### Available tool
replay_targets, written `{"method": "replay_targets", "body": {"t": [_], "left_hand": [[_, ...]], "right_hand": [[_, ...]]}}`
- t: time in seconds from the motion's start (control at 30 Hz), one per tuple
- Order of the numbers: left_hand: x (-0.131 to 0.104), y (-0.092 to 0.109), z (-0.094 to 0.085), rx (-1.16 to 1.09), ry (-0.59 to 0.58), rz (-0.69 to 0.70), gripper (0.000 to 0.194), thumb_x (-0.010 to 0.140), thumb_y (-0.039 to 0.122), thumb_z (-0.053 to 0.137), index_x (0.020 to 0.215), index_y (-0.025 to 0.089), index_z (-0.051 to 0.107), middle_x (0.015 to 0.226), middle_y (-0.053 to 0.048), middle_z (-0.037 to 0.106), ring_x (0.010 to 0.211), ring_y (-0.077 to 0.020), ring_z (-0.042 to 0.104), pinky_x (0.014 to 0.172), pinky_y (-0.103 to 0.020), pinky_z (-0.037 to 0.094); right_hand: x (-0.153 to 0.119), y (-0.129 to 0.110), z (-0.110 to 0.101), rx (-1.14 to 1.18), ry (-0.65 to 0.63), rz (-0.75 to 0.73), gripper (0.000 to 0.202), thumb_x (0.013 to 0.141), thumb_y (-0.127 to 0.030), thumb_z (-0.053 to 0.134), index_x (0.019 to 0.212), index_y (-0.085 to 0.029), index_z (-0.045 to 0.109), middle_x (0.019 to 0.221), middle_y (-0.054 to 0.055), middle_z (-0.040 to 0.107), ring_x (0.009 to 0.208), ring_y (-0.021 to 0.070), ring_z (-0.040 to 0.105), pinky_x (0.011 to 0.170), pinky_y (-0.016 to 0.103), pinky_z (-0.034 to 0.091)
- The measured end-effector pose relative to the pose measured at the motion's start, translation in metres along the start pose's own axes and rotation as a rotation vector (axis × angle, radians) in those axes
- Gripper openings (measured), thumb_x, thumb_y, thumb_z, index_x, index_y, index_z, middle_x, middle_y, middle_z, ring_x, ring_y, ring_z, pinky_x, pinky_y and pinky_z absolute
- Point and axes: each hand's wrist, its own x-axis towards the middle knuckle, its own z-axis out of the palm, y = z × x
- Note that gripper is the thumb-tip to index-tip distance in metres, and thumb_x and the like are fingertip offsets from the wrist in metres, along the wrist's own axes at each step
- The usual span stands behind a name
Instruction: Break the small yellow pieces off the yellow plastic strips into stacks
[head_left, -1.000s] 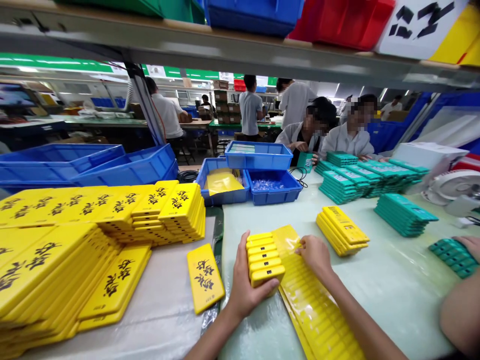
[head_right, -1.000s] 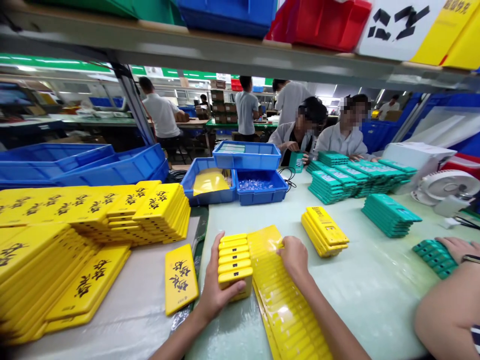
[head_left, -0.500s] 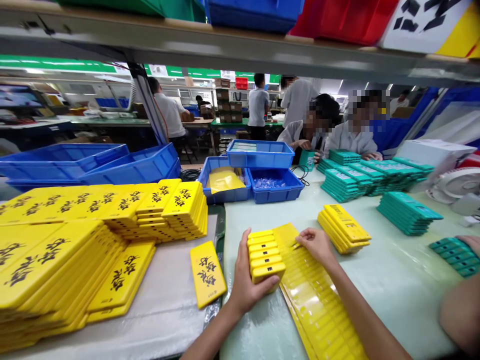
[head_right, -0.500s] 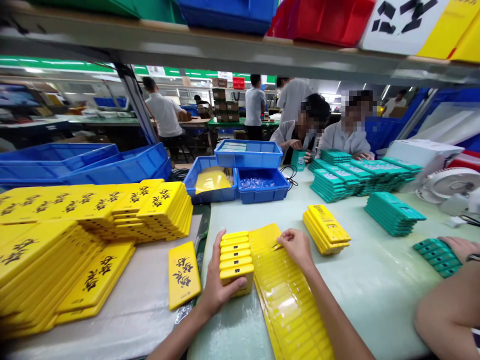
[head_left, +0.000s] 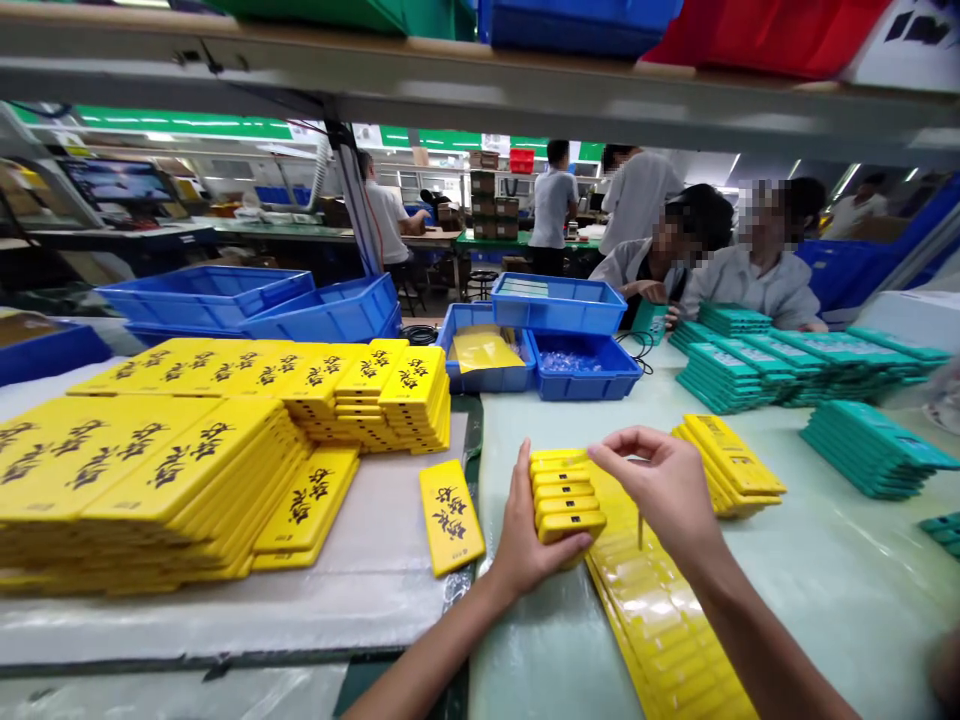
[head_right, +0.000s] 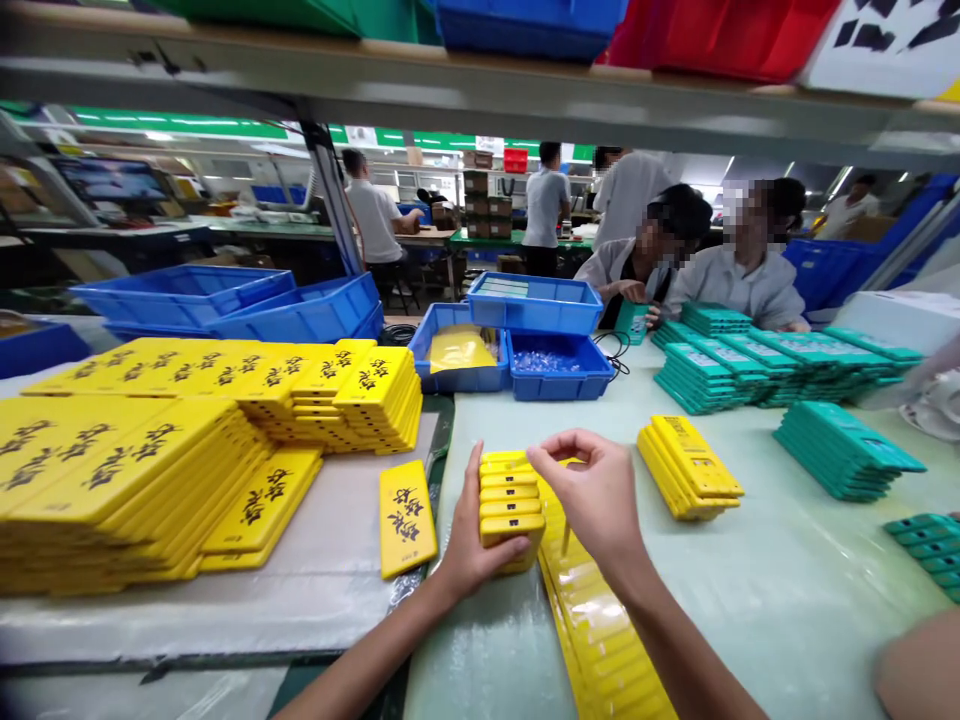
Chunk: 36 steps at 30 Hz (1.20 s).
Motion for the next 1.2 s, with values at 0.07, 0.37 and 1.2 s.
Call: {"method": "replay_targets", "body": {"t": [0.07, 0.37, 1.2], "left_hand": [[0.0, -0.001, 0.0, 0.025, 0.005, -0.001, 0.13, 0.07, 0.067, 0.087, 0.167, 0.024, 0.011, 0.158, -0.018, 0.043, 0.145, -0.0418, 0.047, 0.125, -0.061, 0.034], [-0.003, -0.009, 0.002, 0.027, 0.004, -0.005, 0.124, 0.07, 0.067, 0.087, 0.162, 0.02, 0.019, 0.155, -0.018, 0.041, 0.146, -0.0413, 0.044, 0.126, -0.061, 0.032], [-0.002, -0.004, -0.001, 0.039, -0.017, 0.009, 0.124, 0.069, 0.071, 0.086, 0.16, 0.018, 0.022, 0.159, -0.021, 0.039, 0.151, -0.0435, 0.038, 0.129, -0.062, 0.026]], "right_hand": [[-0.006, 0.003, 0.012, -0.068, 0.008, -0.011, 0.032, 0.064, -0.046, 0.084, 0.069, -0.017, 0.073, 0.072, 0.006, 0.073, 0.068, 0.0198, 0.066, 0.063, 0.03, 0.05], [-0.007, 0.014, 0.03, -0.201, -0.009, -0.029, 0.024, 0.066, -0.042, 0.074, 0.069, -0.018, 0.072, 0.07, 0.005, 0.072, 0.066, 0.0206, 0.066, 0.065, 0.031, 0.05], [0.035, -0.006, -0.051, -0.291, -0.116, -0.13, 0.029, 0.063, -0.048, 0.085, 0.074, -0.021, 0.085, 0.089, 0.012, 0.083, 0.082, 0.0309, 0.077, 0.073, 0.04, 0.06]]}}
